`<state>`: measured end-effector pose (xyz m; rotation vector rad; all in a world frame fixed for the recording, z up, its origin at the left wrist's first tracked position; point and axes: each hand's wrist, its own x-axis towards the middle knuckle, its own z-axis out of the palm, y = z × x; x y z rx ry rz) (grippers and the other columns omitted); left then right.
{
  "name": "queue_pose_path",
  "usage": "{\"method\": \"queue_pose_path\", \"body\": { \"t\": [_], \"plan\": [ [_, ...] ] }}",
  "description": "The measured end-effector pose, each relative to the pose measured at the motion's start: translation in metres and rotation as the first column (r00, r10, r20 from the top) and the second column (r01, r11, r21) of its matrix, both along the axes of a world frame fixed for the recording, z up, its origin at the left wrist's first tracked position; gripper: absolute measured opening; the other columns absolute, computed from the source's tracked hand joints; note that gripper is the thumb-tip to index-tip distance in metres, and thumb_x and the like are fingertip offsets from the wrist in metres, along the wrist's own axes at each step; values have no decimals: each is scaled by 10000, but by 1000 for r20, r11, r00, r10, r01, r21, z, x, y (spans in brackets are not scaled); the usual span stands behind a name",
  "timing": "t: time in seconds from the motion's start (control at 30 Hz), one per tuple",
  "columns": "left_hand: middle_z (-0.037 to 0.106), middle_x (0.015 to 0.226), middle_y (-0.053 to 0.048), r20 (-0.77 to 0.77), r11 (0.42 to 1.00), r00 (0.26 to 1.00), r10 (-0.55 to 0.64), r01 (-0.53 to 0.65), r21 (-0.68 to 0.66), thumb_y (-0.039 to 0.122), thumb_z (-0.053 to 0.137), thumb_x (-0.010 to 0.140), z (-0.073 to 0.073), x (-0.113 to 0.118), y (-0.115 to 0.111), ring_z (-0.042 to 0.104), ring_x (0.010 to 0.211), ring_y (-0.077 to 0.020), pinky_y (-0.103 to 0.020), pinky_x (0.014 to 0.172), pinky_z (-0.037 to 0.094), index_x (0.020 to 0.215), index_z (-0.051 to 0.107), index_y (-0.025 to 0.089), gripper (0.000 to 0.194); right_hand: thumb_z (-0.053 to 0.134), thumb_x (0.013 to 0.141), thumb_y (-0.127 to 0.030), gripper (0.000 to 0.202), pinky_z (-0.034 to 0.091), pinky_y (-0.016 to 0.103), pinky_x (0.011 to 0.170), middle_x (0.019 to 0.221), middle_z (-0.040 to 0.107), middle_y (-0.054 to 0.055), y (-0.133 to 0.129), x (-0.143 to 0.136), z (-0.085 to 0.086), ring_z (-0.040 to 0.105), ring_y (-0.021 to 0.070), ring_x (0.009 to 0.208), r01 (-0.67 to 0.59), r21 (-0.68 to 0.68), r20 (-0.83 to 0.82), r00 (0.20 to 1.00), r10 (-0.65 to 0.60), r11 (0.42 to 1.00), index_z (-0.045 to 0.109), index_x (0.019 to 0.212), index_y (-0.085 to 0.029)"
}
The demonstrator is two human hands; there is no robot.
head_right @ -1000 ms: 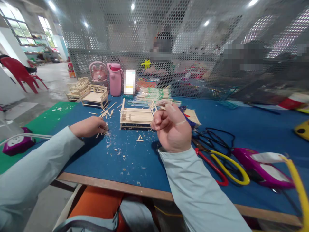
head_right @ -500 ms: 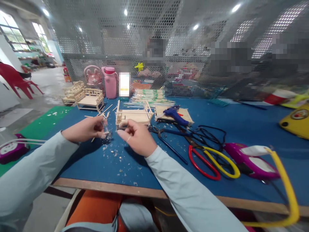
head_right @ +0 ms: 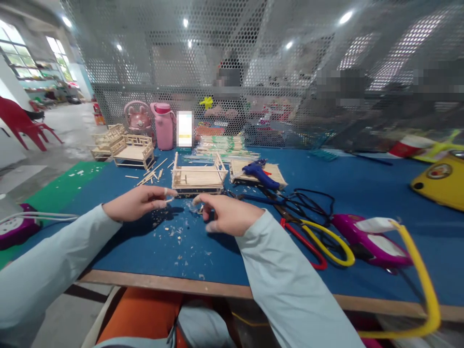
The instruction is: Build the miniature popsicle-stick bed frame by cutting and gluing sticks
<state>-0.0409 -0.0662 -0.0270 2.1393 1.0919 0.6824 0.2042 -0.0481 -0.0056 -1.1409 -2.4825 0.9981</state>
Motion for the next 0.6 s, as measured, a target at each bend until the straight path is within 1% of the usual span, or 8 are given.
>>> {"method": "queue_pose_path", "body": {
  "t": [0.07, 0.13, 0.2, 0.27, 0.33, 0.4, 0.47, 0.6],
  "plan": [
    [648, 845, -29, 11, 1000, 1000, -23, 23, -1, 247, 486, 827, -3, 3, 0, 559, 775, -148, -268, 747, 411, 974, 631, 164, 223, 745, 562, -267, 345, 369, 227, 498, 682, 613, -15, 0, 6, 4, 487, 95, 523, 24, -52, 48, 999, -21, 998, 650, 883, -185],
    [617, 794, -11, 58, 998, 997, -41, 44, -47, 255, 502, 822, -7, 8, -2, 533, 729, -131, -254, 712, 411, 917, 609, 156, 175, 681, 663, -386, 225, 338, 235, 468, 543, 549, -18, -1, 6, 6, 447, 92, 474, 131, -25, 56, 990, -130, 991, 610, 638, -174],
    [523, 679, 32, 141, 992, 989, -37, 54, -118, 260, 547, 795, -11, 15, -3, 463, 626, -97, -224, 625, 387, 842, 559, 146, 123, 608, 730, -425, 347, 314, 236, 458, 468, 466, -31, -4, 1, 7, 400, 84, 450, 199, 47, 20, 980, -200, 979, 508, 505, -181],
    [448, 634, 62, 260, 978, 965, -10, 64, -199, 255, 609, 746, -15, 23, -5, 412, 577, -76, -207, 574, 356, 849, 522, 143, 175, 671, 664, -353, 236, 335, 229, 483, 582, 532, -25, -6, -5, 6, 420, 78, 489, 168, 100, -29, 986, -166, 981, 539, 581, -176],
    [446, 633, 73, 380, 961, 925, 22, 84, -262, 251, 658, 708, -18, 31, -7, 412, 570, -70, -205, 565, 346, 982, 504, 136, 335, 715, 597, -291, 204, 359, 229, 513, 706, 592, -11, -9, -10, 4, 465, 86, 539, 78, 83, -15, 997, -77, 993, 597, 717, -175],
    [461, 633, 75, 473, 952, 879, 56, 97, -292, 264, 684, 695, -20, 38, -10, 420, 569, -67, -204, 560, 339, 1105, 467, 133, 481, 661, 667, -348, 189, 340, 239, 493, 604, 569, -15, -10, -13, 2, 455, 94, 502, 68, 53, 51, 996, -70, 996, 605, 686, -169],
    [469, 623, 75, 534, 947, 841, 87, 96, -306, 284, 699, 690, -19, 43, -12, 424, 563, -63, -203, 556, 336, 1151, 448, 131, 546, 548, 767, -409, 314, 312, 249, 472, 463, 483, -27, -11, -15, 2, 412, 96, 455, 114, 48, 59, 991, -117, 992, 570, 566, -169],
    [489, 604, 82, 614, 948, 778, 134, 81, -309, 278, 714, 684, -17, 50, -13, 455, 553, -66, -210, 567, 366, 1269, 350, 152, 701, 603, 733, -373, 224, 372, 246, 538, 634, 594, -3, -10, -15, 6, 469, 99, 556, 111, 12, -238, 966, -105, 994, 653, 749, -155]
  ]
}}
